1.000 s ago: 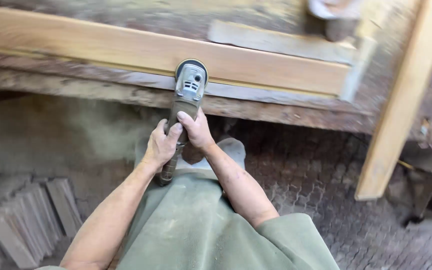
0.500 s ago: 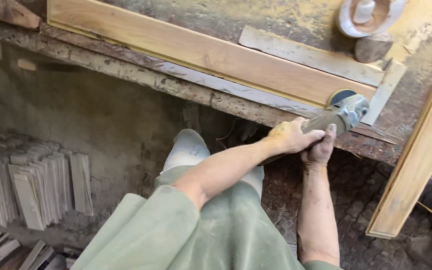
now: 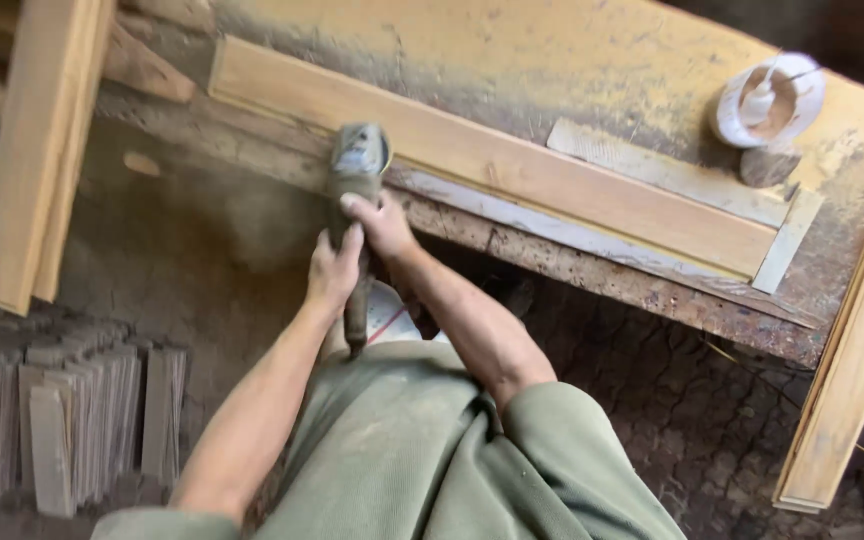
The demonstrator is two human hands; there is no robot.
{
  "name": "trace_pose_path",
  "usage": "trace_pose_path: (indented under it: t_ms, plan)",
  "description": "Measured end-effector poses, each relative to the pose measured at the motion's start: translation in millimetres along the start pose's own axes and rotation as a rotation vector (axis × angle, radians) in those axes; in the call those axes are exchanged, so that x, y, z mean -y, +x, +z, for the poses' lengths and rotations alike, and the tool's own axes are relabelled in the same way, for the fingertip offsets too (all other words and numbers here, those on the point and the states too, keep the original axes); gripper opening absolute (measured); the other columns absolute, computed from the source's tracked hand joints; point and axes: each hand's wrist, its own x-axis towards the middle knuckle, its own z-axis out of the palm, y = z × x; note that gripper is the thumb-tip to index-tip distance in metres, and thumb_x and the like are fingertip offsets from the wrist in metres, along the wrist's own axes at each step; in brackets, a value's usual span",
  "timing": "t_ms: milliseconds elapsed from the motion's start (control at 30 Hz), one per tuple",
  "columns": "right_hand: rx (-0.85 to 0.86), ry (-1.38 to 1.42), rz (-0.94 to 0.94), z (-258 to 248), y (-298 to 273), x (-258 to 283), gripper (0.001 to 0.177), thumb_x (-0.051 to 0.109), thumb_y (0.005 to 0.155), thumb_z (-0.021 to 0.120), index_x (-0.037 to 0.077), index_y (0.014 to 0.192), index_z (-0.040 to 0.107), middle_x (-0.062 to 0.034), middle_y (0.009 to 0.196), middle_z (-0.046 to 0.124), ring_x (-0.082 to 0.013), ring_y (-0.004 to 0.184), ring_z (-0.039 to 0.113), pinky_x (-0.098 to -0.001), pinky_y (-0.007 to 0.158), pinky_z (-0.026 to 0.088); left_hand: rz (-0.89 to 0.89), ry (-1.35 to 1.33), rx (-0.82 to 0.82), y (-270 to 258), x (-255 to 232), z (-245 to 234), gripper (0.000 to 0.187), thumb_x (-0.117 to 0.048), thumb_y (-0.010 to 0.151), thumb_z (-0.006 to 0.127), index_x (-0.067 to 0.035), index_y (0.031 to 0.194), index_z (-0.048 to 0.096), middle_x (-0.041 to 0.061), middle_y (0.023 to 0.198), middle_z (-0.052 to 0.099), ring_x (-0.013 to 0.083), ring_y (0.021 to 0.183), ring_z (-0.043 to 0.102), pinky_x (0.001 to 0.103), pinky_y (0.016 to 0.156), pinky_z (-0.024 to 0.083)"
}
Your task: Sanding a wooden board using a power sander and applying wood filler or glue.
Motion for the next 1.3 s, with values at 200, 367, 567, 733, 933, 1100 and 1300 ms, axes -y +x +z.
trace_pose_path:
  t_ms: [200, 367, 567, 733, 933, 1100, 1300]
  plan:
    - [0.04, -0.135, 0.015, 19.8, -46.9, 34.8, 0.057, 0.04, 0.068, 0.092, 0.009, 0.109, 0.065, -0.0132, 0.094, 0.072, -0.024, 0.093, 0.068, -0.0421, 0.083, 0.055, 0.032, 0.132, 0.28, -49.3, 70.9, -41.3, 0.086, -0.048, 0.066, 0.09, -0.001, 0.134, 0.065, 0.026, 0.129, 0.067, 0.04, 0.126, 0.061, 0.055, 0.109, 0.048]
    - [-0.172, -0.248, -0.045, -35.5, -104.8, 122.9, 0.074, 0.044, 0.062, 0.093, 0.012, 0.119, 0.059, -0.0175, 0.102, 0.071, -0.0312, 0.1, 0.07, -0.0488, 0.085, 0.054, 0.239, -0.044, 0.683, -24.9, 61.4, -3.0, 0.035, -0.014, 0.064, 0.092, -0.004, 0.094, 0.076, 0.014, 0.08, 0.076, 0.0245, 0.081, 0.072, 0.041, 0.081, 0.056]
    - [-0.219, 0.012, -0.294, -132.5, -195.6, 170.6, 0.072, 0.037, 0.062, 0.096, 0.01, 0.121, 0.064, -0.0123, 0.101, 0.073, -0.0196, 0.094, 0.068, -0.0402, 0.083, 0.057, 0.78, 0.351, 1.371, -90.0, -53.2, 86.0, 0.04, -0.016, 0.071, 0.081, 0.002, 0.105, 0.074, 0.024, 0.099, 0.077, 0.042, 0.1, 0.072, 0.055, 0.091, 0.056]
    - [-0.35, 0.211, -0.209, -241.8, -251.3, 126.9, 0.065, 0.029, 0.068, 0.085, -0.002, 0.121, 0.062, -0.0169, 0.096, 0.071, -0.0241, 0.085, 0.068, -0.0426, 0.076, 0.059, 0.747, 0.542, 1.706, -132.9, -88.0, 180.1, 0.05, -0.035, 0.069, 0.094, -0.005, 0.106, 0.078, 0.018, 0.108, 0.077, 0.0416, 0.107, 0.07, 0.053, 0.094, 0.058]
    - [-0.935, -0.032, 0.174, -400.4, -312.5, 29.4, 0.065, 0.032, 0.065, 0.097, 0.007, 0.117, 0.068, -0.0124, 0.09, 0.067, -0.0239, 0.087, 0.064, -0.0371, 0.076, 0.054, 1.206, 0.939, 0.558, 6.3, -86.9, 301.3, 0.038, -0.053, 0.074, 0.071, -0.032, 0.106, 0.071, -0.001, 0.105, 0.065, 0.0257, 0.111, 0.064, 0.043, 0.095, 0.057]
    - [-1.022, -0.497, 0.601, -537.1, -338.4, 15.5, 0.081, 0.059, 0.063, 0.093, 0.017, 0.124, 0.062, -0.0164, 0.111, 0.074, -0.0352, 0.111, 0.07, -0.0492, 0.096, 0.055, 1.14, 1.1, 0.028, 137.5, -93.1, 290.7, 0.061, -0.069, 0.083, 0.07, -0.014, 0.111, 0.074, 0.006, 0.122, 0.065, 0.0301, 0.13, 0.055, 0.053, 0.115, 0.034]
    - [-1.053, -0.778, 0.496, -656.3, -265.6, 22.2, 0.089, 0.058, 0.066, 0.09, 0.014, 0.136, 0.055, -0.0218, 0.131, 0.066, -0.0388, 0.125, 0.062, -0.0505, 0.109, 0.048, 0.73, 1.331, 0.267, 169.1, -162.1, 306.8, 0.081, -0.086, 0.062, 0.069, -0.024, 0.113, 0.082, 0.006, 0.115, 0.079, 0.0351, 0.113, 0.071, 0.051, 0.09, 0.059]
